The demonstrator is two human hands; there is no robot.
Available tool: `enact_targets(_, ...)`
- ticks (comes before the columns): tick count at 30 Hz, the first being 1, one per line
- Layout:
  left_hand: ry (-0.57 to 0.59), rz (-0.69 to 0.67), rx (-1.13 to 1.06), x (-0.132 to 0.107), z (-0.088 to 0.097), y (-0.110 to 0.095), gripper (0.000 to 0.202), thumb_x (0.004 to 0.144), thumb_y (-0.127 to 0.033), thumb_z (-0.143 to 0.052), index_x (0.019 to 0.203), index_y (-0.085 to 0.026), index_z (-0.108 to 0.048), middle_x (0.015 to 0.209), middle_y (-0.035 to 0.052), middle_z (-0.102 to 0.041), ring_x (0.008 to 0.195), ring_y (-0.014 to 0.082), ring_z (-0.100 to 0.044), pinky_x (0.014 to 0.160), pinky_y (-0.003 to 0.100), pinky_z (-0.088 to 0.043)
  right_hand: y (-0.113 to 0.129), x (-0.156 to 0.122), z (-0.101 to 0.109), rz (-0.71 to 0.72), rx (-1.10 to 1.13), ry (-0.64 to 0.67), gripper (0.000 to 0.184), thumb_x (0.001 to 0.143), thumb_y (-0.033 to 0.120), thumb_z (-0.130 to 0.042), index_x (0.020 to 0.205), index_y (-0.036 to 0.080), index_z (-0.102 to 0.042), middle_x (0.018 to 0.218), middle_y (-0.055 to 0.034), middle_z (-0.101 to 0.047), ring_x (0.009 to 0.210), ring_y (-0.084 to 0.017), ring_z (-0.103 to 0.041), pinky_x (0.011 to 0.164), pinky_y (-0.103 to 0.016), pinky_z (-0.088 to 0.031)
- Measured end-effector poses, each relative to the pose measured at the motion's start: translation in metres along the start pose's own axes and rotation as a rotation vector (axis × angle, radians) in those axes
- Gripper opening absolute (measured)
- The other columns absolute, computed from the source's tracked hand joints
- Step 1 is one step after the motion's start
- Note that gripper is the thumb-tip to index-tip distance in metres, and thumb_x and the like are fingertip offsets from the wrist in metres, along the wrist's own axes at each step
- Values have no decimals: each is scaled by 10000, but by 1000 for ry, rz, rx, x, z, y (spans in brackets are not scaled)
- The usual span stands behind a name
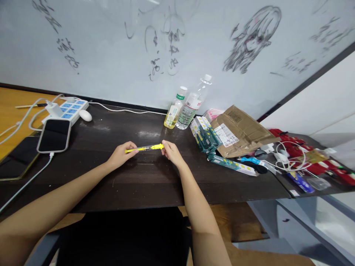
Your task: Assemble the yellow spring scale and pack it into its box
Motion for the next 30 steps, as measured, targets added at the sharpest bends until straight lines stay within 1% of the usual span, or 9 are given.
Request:
enact_targets(3, -4, -3, 0, 0, 0, 0, 226, 815, -416, -574, 812, -190, -572, 700, -10, -594, 647, 137, -526, 617, 241, -379, -2, 1, 0, 1, 0, 2, 557, 886, 638, -382, 570, 185, -451, 486, 21, -460, 352, -59, -369, 331, -191, -265)
enact_targets(7, -7, 3, -1, 0, 0, 0, 222, 815, -411, -578, 813, -189, -573, 703, -8, -596, 654, 140, -528, 618, 241, -380, 1, 0, -1, 24, 86, 21, 374, 882, 562, -451, 741, 218, -419, 572, 44, -531, 374, -65, -393, 319, -167, -258)
enact_targets(9, -7, 4, 1, 0, 0, 0, 226, 816, -414, -578, 813, -188, -574, 711, -3, -606, 662, 143, -536, 620, 242, -384, 4, -2, -2, 33, 119, 39, 314, 884, 519, -464, 783, 231, -390, 588, 60, -537, 380, -66, -399, 319, -155, -257)
enact_targets(14, -7, 3, 13, 0, 0, 2, 243, 819, -430, -579, 818, -187, -581, 701, -7, -606, 650, 140, -536, 615, 239, -384, 8, -3, -4, 43, 76, 40, 326, 908, 493, -434, 740, 220, -376, 576, 60, -519, 371, -53, -392, 313, -145, -261)
enact_targets(17, -8, 9, 4, 0, 0, 3, 250, 820, -434, -576, 819, -184, -582, 694, -9, -601, 642, 136, -532, 611, 238, -380, 8, -3, -3, 48, 123, 25, 278, 906, 473, -447, 798, 221, -404, 590, 60, -531, 374, -56, -398, 304, -141, -265)
enact_targets(19, -6, 7, -18, 0, 0, 4, 252, 824, -432, -572, 819, -181, -580, 687, -15, -590, 636, 130, -525, 611, 235, -375, 7, -2, -4, 34, 208, 39, 225, 886, 444, -488, 926, 227, -443, 628, 60, -556, 402, -66, -441, 311, -140, -306)
enact_targets(22, 7, 13, -70, 0, 0, 3, 257, 831, -434, -562, 820, -177, -575, 686, -22, -582, 627, 120, -521, 608, 227, -373, 7, -1, -6, 37, 330, 96, 300, 843, 402, -561, 1063, 217, -479, 699, 43, -590, 471, -80, -514, 354, -162, -410)
enact_targets(26, 76, 65, -112, -2, -5, 5, 279, 839, -457, -547, 850, -180, -571, 623, -42, -552, 540, 105, -486, 560, 218, -364, 6, 1, -7, 83, 404, 115, 312, 835, 397, -605, 1052, 187, -526, 723, 28, -593, 490, -80, -534, 391, -196, -470)
enact_targets(30, 52, 0, -10, -2, -4, 3, 253, 813, -434, -597, 835, -182, -585, 698, -21, -595, 628, 119, -518, 617, 229, -372, 5, 3, -7, 102, 421, 118, 311, 847, 403, -611, 1058, 189, -534, 722, 33, -587, 473, -70, -523, 406, -202, -477)
Point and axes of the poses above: each hand's wrist, its own x-axis towards the middle knuckle, its own z-axis out of the back of the hand, y = z × x, the point moved 5 cm from there along x, towards the middle knuckle
